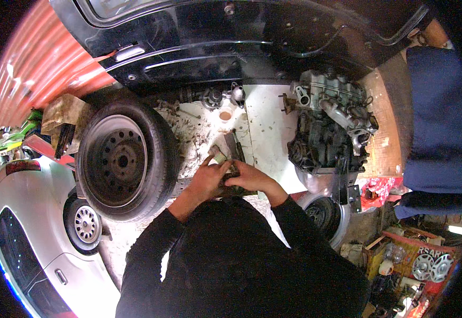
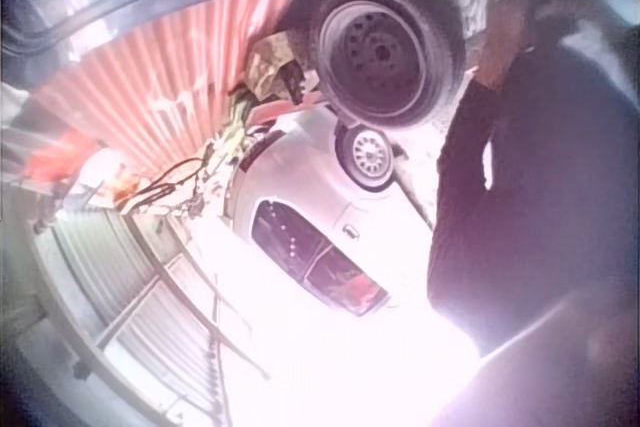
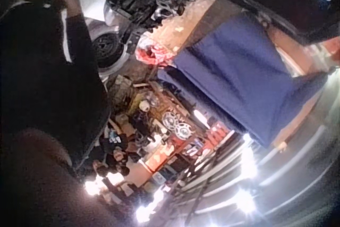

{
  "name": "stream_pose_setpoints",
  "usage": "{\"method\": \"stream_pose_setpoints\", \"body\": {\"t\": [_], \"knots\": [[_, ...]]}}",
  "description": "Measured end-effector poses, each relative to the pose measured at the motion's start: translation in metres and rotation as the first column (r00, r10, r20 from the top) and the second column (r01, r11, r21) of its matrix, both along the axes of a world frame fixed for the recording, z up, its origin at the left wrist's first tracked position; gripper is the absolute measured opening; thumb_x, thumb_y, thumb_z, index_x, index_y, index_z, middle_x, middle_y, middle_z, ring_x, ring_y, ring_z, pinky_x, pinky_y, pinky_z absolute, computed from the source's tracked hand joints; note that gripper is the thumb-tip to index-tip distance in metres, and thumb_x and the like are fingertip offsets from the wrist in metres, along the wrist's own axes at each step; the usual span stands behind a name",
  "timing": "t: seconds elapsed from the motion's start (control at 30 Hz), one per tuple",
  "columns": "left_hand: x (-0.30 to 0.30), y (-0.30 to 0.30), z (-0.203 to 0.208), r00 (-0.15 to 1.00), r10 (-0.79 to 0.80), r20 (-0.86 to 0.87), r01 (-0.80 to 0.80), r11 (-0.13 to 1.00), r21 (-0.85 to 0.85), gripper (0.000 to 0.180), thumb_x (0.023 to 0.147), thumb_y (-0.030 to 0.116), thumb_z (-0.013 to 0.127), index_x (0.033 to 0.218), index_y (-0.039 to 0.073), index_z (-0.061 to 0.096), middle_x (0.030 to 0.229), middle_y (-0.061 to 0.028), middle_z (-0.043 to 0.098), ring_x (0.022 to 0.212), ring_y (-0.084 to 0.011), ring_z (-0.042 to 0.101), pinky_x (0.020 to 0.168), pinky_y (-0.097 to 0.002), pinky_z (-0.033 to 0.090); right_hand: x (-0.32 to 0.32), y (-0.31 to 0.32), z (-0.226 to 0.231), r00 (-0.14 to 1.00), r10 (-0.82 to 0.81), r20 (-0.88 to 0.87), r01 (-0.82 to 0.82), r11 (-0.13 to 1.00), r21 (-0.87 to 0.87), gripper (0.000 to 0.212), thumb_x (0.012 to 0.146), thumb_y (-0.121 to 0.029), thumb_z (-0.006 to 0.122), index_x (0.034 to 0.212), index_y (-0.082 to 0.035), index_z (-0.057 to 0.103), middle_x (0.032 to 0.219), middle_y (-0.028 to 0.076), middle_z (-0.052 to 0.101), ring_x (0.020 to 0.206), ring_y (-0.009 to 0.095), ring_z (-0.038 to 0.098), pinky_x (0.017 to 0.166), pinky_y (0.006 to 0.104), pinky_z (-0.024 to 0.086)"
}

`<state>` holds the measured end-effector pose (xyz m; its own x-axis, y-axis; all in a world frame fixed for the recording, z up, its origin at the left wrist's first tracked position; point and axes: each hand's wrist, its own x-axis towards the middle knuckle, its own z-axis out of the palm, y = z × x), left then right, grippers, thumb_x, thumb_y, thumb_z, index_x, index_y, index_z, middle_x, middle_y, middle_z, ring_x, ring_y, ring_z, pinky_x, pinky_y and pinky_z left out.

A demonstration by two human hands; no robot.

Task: The person holds a metal gear and uses a small brush to scrub its teeth and inner surfaces. They rotate the gear to access different areas and continue brushing throughout the clip.

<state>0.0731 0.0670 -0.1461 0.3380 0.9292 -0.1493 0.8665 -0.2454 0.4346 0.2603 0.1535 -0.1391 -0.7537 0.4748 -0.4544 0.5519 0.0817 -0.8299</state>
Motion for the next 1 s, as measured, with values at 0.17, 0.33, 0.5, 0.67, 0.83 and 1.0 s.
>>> {"method": "stream_pose_setpoints", "body": {"t": [0.17,0.33,0.5,0.67,0.83,1.0], "knots": [[-0.013,-0.019,-0.011,0.996,0.084,0.006,-0.083,0.996,-0.037,0.049,0.070,0.037,0.084,0.110,0.013,0.071,0.088,-0.0134,0.075,0.082,-0.0346,0.072,0.078,-0.0445,0.059,-0.010,-0.003,-0.018,0.986,0.041,-0.163,-0.066,0.987,-0.149,0.088,0.093,-0.054,0.064,0.158,-0.003,0.033,0.148,0.027,0.051,0.130,0.036,0.057,0.110,0.0417,0.044],[-0.010,-0.045,-0.006,0.771,0.500,0.394,-0.387,0.859,-0.334,0.049,0.073,0.030,0.087,0.113,0.008,0.070,0.098,-0.0126,0.076,0.090,-0.0288,0.072,0.083,-0.0399,0.058,0.008,0.036,-0.017,0.985,-0.164,-0.059,0.113,0.860,-0.497,0.072,0.103,-0.069,0.035,0.155,-0.021,0.042,0.109,0.016,0.073,0.096,0.025,0.072,0.088,0.0392,0.055],[-0.018,-0.059,0.011,0.056,0.679,0.732,-0.334,0.703,-0.627,0.025,0.085,0.011,0.081,0.104,0.000,0.069,0.098,-0.0059,0.072,0.088,-0.0164,0.065,0.080,-0.0355,0.054,0.047,0.081,-0.217,0.846,-0.531,0.041,0.487,0.803,0.344,0.045,0.097,-0.030,0.067,0.132,-0.003,0.060,0.090,0.012,0.074,0.079,0.021,0.072,0.075,0.0351,0.056],[-0.036,-0.068,0.076,-0.092,0.599,0.796,-0.508,0.659,-0.554,0.018,0.088,0.009,0.077,0.101,0.003,0.067,0.083,0.0005,0.065,0.071,-0.0092,0.056,0.061,-0.0274,0.045,0.016,0.065,-0.178,0.869,-0.468,0.159,0.335,0.794,0.508,0.053,0.087,-0.033,0.076,0.130,-0.005,0.062,0.106,0.016,0.075,0.103,0.034,0.071,0.092,0.0430,0.054],[-0.045,-0.073,0.060,-0.143,0.531,0.835,-0.666,0.573,-0.478,0.027,0.091,0.006,0.075,0.116,0.002,0.066,0.089,0.0022,0.065,0.077,-0.0074,0.056,0.069,-0.0264,0.047,0.010,0.057,-0.197,0.869,-0.445,0.217,0.223,0.743,0.631,0.048,0.086,-0.031,0.075,0.124,-0.005,0.064,0.111,0.017,0.071,0.103,0.036,0.068,0.090,0.0450,0.054],[-0.056,-0.090,0.015,0.010,0.570,0.821,-0.802,0.495,-0.334,0.031,0.090,0.008,0.075,0.119,0.000,0.066,0.099,-0.0019,0.072,0.094,-0.0153,0.063,0.092,-0.0327,0.050,0.003,0.019,-0.182,0.947,-0.315,-0.068,0.265,0.642,0.719,0.033,0.085,-0.030,0.075,0.110,-0.010,0.068,0.102,0.012,0.067,0.096,0.034,0.066,0.082,0.0464,0.053]]}}
